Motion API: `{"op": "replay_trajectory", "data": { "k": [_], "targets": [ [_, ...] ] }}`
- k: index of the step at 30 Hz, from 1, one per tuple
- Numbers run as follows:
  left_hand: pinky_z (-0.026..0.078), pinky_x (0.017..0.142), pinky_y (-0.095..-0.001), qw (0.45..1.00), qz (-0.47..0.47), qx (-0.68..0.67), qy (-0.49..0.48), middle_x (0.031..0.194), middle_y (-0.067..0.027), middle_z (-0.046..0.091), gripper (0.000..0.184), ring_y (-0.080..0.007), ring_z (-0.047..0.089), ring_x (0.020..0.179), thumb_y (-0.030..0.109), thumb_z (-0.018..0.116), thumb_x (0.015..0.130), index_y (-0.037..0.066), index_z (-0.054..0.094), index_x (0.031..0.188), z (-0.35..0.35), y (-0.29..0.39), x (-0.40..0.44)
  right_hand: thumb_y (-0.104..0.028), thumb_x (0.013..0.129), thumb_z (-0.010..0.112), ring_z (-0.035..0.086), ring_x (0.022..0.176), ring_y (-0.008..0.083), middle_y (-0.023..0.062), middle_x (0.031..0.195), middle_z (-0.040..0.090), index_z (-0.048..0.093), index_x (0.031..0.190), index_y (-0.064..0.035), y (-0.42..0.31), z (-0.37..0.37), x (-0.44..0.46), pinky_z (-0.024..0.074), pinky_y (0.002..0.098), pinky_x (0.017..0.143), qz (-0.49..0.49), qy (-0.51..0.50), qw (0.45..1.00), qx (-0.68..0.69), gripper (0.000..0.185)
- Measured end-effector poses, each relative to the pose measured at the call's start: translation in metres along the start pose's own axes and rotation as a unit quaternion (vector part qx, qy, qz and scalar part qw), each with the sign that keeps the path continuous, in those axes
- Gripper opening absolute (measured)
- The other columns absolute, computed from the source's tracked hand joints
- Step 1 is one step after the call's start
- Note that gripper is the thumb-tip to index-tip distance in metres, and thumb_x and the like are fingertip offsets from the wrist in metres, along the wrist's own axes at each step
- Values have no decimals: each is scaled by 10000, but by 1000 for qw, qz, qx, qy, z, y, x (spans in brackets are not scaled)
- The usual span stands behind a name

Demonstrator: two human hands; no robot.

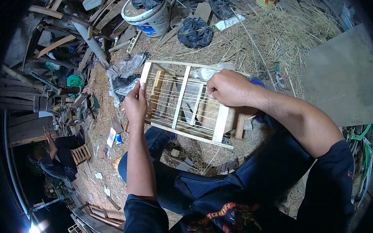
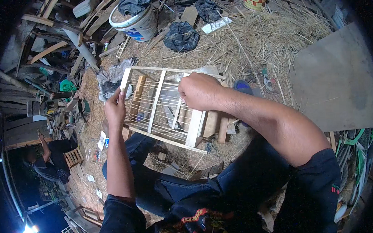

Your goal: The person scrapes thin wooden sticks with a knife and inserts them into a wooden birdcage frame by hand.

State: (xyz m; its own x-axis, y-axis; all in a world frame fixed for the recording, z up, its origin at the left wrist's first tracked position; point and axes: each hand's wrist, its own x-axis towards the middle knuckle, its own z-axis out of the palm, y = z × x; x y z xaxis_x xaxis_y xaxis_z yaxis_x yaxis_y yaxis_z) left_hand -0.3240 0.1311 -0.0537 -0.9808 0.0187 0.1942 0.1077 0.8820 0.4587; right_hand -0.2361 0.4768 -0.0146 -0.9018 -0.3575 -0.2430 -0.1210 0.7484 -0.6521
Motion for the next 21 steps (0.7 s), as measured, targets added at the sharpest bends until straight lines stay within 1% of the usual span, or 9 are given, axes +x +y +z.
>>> {"op": "replay_trajectory", "data": {
  "k": [2, 9, 12, 14, 15, 17, 18, 19, 21],
  "targets": [
    [574, 866, -430, 1000, 0, -1, 1, 1064, -266, 743, 389, -382, 751, 1015, 321, 678, 1019, 25, 727, 1266, -1, 3, -1, -18, 867, 642, 760, 865, 336, 193, 856, 750, 759, 890, -22, 1, 2, 0, 597, 479, 783, -19, 9, 1000, 5, 119],
    [573, 867, -431, 1000, 1, -6, 5, 1055, -259, 748, 379, -373, 756, 1004, 317, 681, 1017, 27, 735, 1255, -1, 3, -1, -27, 877, 643, 757, 853, 338, 182, 835, 745, 749, 887, -27, -9, -4, -2, 592, 490, 784, -4, 14, 1000, 12, 107],
    [574, 862, -439, 1000, -7, 4, 1, 1054, -258, 748, 372, -376, 754, 1004, 321, 677, 1018, 43, 738, 1258, -3, 8, -1, -52, 893, 641, 755, 849, 341, 185, 831, 743, 747, 885, -24, -7, -1, 3, 591, 492, 785, -3, 7, 1000, -6, 110],
    [574, 859, -444, 1000, -17, 10, -5, 1054, -259, 747, 368, -381, 751, 1006, 323, 675, 1018, 54, 739, 1261, -5, 13, -2, -90, 899, 655, 756, 828, 303, 153, 834, 752, 755, 891, -49, -6, 1, 6, 589, 477, 795, 13, -6, 1000, -26, 108],
    [574, 858, -448, 999, -28, 13, -10, 1053, -260, 746, 365, -387, 749, 1005, 325, 674, 1018, 63, 741, 1263, -5, 15, -2, -90, 899, 655, 756, 828, 303, 153, 834, 752, 755, 891, -49, -6, 2, 7, 589, 477, 795, 14, -6, 1000, -26, 108],
    [574, 856, -451, 999, -40, 15, -15, 1051, -261, 745, 362, -392, 746, 1005, 328, 673, 1018, 72, 742, 1265, -5, 13, -2, -140, 926, 666, 753, 841, 315, 159, 845, 750, 758, 916, -59, -7, 4, 10, 580, 495, 797, 22, -8, 999, -34, 123],
    [574, 858, -451, 1000, -27, 14, -7, 1051, -261, 745, 364, -395, 744, 1006, 330, 674, 1016, 73, 742, 1265, -3, 9, -1, -140, 926, 666, 753, 841, 315, 159, 845, 750, 758, 916, -59, -7, 6, 10, 580, 495, 797, 21, -8, 999, -35, 123],
    [573, 860, -451, 1000, -14, 14, 0, 1051, -261, 745, 366, -398, 742, 1008, 332, 675, 1015, 74, 741, 1266, -2, 8, -1, -170, 933, 673, 750, 851, 327, 163, 848, 748, 758, 924, -59, -7, 7, 11, 576, 504, 799, 28, -8, 998, -49, 140],
    [573, 861, -451, 1000, -13, 13, 2, 1052, -263, 743, 369, -398, 741, 1011, 335, 676, 1014, 73, 742, 1265, -2, 7, 0, -200, 940, 680, 748, 860, 340, 168, 852, 747, 757, 932, -59, -10, 7, 12, 572, 512, 802, 35, -9, 997, -63, 161]
  ]
}}
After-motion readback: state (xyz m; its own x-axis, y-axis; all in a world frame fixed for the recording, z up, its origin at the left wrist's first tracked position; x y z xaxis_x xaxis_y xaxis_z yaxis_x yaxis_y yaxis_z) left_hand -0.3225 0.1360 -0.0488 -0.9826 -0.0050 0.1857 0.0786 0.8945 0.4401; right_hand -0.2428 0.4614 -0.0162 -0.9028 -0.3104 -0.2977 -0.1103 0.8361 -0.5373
